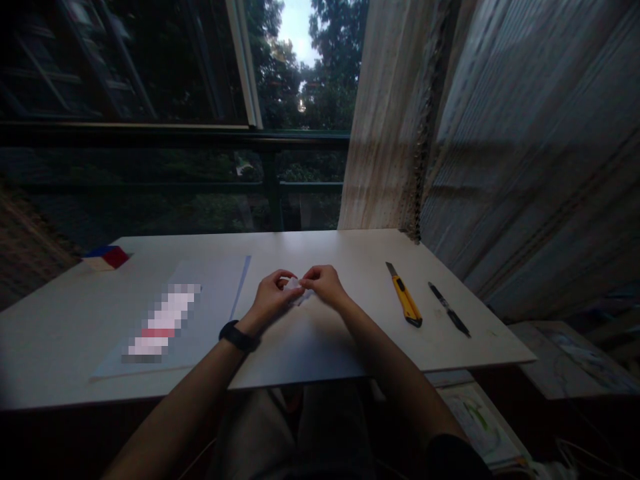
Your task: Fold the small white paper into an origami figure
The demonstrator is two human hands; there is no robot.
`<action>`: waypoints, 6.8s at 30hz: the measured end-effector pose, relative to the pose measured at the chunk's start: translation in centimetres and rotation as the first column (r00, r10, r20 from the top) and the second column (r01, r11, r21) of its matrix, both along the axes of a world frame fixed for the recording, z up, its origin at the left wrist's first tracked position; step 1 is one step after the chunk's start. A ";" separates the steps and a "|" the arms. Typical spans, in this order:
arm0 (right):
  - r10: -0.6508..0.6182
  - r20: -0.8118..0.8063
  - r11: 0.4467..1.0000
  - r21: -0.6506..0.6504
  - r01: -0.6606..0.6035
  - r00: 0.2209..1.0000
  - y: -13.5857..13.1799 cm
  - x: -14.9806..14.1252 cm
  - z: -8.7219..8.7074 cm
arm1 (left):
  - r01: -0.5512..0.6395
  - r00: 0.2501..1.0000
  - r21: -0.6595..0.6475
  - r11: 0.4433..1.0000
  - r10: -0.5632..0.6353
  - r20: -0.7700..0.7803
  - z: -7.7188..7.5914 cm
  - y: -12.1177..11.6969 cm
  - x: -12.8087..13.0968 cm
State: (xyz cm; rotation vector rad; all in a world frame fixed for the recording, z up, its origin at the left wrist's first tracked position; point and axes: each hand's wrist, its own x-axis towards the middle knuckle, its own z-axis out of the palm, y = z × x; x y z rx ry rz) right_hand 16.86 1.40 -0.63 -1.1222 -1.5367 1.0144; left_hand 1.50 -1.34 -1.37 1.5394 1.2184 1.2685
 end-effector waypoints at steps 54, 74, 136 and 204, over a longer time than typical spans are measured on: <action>-0.065 0.089 0.976 0.212 0.045 0.994 -0.9 -1.5 -0.7 | 0.028 0.950 -0.121 0.992 0.011 0.311 0.6 0.4 -0.6; -0.193 0.139 0.969 0.183 0.166 0.971 0.3 -1.2 -1.3 | -0.030 0.975 -0.069 0.997 0.044 0.220 0.3 0.8 -0.5; 0.260 -0.102 0.965 -0.015 -0.263 0.960 -0.1 -0.2 -0.2 | 0.006 0.978 -0.187 0.982 0.034 0.205 0.8 0.3 -0.9; 0.222 0.010 0.974 -0.036 -0.222 0.975 -0.6 -0.6 0.4 | -0.019 0.826 0.385 0.923 0.231 -0.514 0.8 -0.9 -0.1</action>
